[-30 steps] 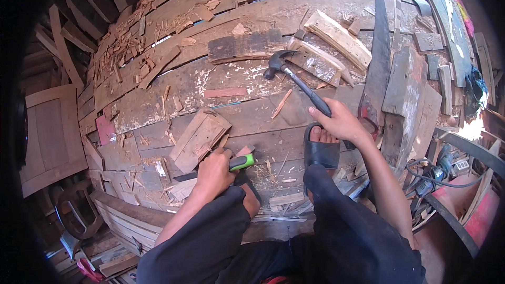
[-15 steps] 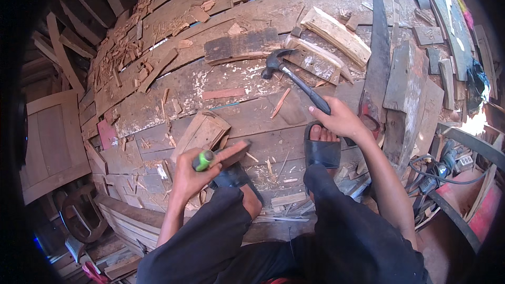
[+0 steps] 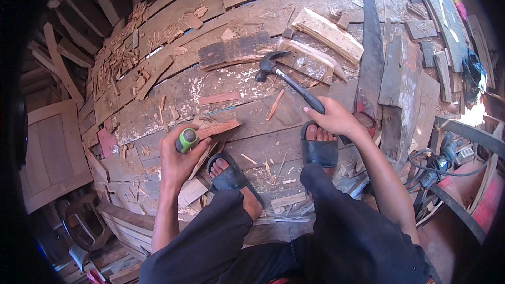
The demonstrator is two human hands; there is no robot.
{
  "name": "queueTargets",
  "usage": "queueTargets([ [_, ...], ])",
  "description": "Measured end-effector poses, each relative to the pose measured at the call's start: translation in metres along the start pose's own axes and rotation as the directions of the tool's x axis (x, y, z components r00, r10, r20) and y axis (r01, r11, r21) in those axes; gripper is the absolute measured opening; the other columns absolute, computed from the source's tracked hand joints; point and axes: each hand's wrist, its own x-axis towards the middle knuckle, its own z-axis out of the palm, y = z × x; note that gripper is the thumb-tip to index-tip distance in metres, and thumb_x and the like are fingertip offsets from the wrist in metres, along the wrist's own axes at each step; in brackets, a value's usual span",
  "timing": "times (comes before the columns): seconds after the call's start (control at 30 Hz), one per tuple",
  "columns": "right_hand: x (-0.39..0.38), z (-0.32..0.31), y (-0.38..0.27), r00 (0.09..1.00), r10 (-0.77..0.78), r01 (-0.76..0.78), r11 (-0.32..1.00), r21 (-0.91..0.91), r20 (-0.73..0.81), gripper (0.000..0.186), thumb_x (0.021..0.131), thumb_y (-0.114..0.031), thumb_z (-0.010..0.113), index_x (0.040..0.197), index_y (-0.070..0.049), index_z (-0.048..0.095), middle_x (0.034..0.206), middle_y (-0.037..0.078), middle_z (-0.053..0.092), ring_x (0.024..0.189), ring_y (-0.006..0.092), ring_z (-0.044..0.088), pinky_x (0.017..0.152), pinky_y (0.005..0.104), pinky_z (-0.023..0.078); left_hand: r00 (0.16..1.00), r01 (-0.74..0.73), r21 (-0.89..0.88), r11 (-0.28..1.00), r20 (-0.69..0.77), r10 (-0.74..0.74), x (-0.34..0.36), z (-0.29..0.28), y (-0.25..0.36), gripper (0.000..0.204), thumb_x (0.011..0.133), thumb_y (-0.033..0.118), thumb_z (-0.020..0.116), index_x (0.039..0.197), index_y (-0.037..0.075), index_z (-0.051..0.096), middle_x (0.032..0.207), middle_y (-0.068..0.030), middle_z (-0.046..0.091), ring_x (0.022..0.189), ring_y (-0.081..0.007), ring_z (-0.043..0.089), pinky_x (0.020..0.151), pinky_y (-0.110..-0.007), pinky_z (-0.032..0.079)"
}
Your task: Using a chisel and a hammer to carve or shape pieces of wood on a floor.
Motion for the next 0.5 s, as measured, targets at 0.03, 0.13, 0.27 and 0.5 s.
queueTargets([
  [0.03, 0.0, 0.0, -0.001, 1.0, 0.001, -0.001, 1.0, 0.002, -0.005, 0.036, 0.101, -0.034, 0.067, 0.093, 0.001, 0.061, 0.068, 0.003, 0.057, 0.062, 0.0115, 0.056, 0.057, 0.034, 0.049, 0.999, -0.031, 0.003, 1.0, 0.012, 0.031, 0.004, 0.001, 0.0, 0.03, 0.08, 0.01, 0.088, 0.102, 0.0, 0.071, 0.084, -0.0067, 0.072, 0.078, -0.0103, 0.063, 0.073, -0.03, 0.054],
  [0.13, 0.0, 0.0, -0.002, 1.0, -0.007, 0.007, 1.0, 0.017, 0.011, 0.037, 0.101, -0.035, 0.067, 0.094, 0.001, 0.061, 0.068, 0.005, 0.06, 0.061, 0.0134, 0.06, 0.057, 0.0347, 0.05, 0.988, -0.156, 0.003, 0.988, -0.012, 0.156, 0.009, 0.011, -0.009, 0.028, 0.081, 0.007, 0.087, 0.102, -0.001, 0.07, 0.087, -0.0077, 0.073, 0.079, -0.0111, 0.065, 0.073, -0.03, 0.054],
  [0.27, -0.003, -0.001, -0.007, 0.999, 0.053, -0.053, 0.999, 0.01, 0.01, 0.037, 0.101, -0.035, 0.067, 0.095, 0.001, 0.061, 0.069, 0.004, 0.059, 0.063, 0.0121, 0.059, 0.057, 0.0338, 0.05, 0.984, -0.128, -0.138, 0.982, -0.143, 0.108, 0.001, 0.027, -0.006, 0.026, 0.082, 0.007, 0.087, 0.1, 0.0, 0.069, 0.086, -0.0074, 0.072, 0.081, -0.0102, 0.066, 0.073, -0.03, 0.054],
  [0.5, 0.001, -0.001, 0.003, 0.999, 0.031, -0.031, 1.0, -0.007, 0.015, 0.04, 0.101, -0.039, 0.066, 0.097, 0.001, 0.063, 0.064, 0.008, 0.063, 0.058, 0.0171, 0.067, 0.053, 0.0364, 0.054, 0.971, -0.164, -0.158, 0.974, -0.202, 0.131, 0.003, 0.06, -0.014, 0.029, 0.081, 0.009, 0.089, 0.097, 0.001, 0.066, 0.081, -0.0032, 0.068, 0.076, -0.0101, 0.062, 0.07, -0.029, 0.052],
])
